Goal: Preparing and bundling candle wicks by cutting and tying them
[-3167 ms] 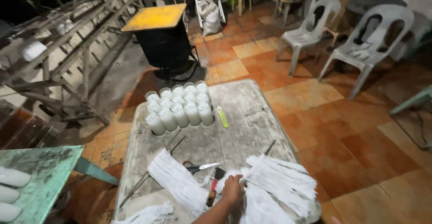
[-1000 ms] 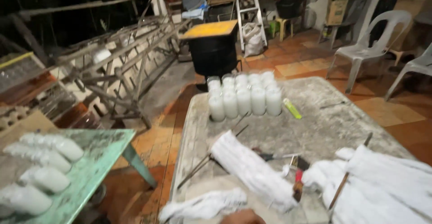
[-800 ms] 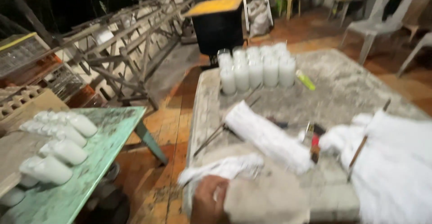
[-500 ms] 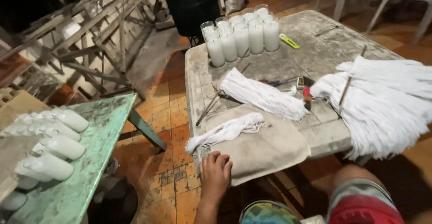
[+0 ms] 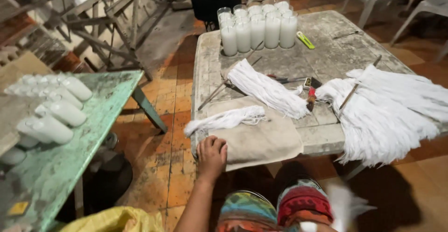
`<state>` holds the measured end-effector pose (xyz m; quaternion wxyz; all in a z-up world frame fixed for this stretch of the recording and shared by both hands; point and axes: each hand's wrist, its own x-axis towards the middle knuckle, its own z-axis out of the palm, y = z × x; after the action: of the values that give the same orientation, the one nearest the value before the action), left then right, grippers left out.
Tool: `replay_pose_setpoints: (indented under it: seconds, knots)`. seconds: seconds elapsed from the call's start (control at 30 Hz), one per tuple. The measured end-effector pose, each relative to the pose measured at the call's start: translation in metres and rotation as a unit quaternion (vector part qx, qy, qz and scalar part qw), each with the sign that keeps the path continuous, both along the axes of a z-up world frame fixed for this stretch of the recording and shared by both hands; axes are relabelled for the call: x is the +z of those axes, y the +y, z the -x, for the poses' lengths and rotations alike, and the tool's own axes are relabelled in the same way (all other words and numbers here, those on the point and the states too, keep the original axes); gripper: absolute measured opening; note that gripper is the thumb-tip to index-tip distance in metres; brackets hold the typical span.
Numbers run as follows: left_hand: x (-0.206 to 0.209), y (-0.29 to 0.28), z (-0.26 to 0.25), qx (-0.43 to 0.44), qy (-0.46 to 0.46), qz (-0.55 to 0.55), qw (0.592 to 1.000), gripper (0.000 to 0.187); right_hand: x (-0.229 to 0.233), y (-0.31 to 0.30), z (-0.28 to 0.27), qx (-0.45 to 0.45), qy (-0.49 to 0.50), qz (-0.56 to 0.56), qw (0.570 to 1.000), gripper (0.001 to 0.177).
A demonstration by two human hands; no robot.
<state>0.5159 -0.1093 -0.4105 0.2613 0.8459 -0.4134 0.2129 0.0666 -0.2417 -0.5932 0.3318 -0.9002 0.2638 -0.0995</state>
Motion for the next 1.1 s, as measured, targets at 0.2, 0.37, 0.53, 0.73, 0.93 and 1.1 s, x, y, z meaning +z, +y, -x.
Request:
replay_pose_setpoints:
  seconds: [0.2, 0.37, 0.53, 0.73, 0.93, 1.1]
  knots:
    - [0.015, 0.003, 0.006, -0.006, 0.064, 0.011, 0.998, 0.018, 0.133, -0.107, -0.069, 0.074, 0.029, 0.057, 0.995, 0.040]
    - [0.029, -0.001, -0.004, -0.011, 0.112, -0.009, 0.994, 0.015, 0.225, -0.092, -0.106, 0.104, 0.036, 0.051, 0.993, 0.051]
    - [0.027, -0.076, -0.029, -0.092, 0.134, 0.139, 0.977, 0.007, 0.258, -0.115, -0.189, 0.028, -0.107, 0.001, 0.994, 0.030]
    - [0.074, -0.145, -0.011, -0.082, 0.172, 0.133, 0.973, 0.015, 0.223, -0.186, -0.335, -0.051, -0.117, -0.096, 0.987, 0.044]
    - [0.045, -0.156, -0.019, -0.053, 0.177, -0.039, 0.982, 0.027, 0.220, -0.166, -0.360, -0.104, -0.004, -0.043, 0.994, 0.025]
    - [0.046, -0.157, -0.017, -0.052, 0.191, -0.042, 0.979, 0.025, 0.223, -0.150, -0.343, -0.125, -0.180, -0.204, 0.954, 0.021]
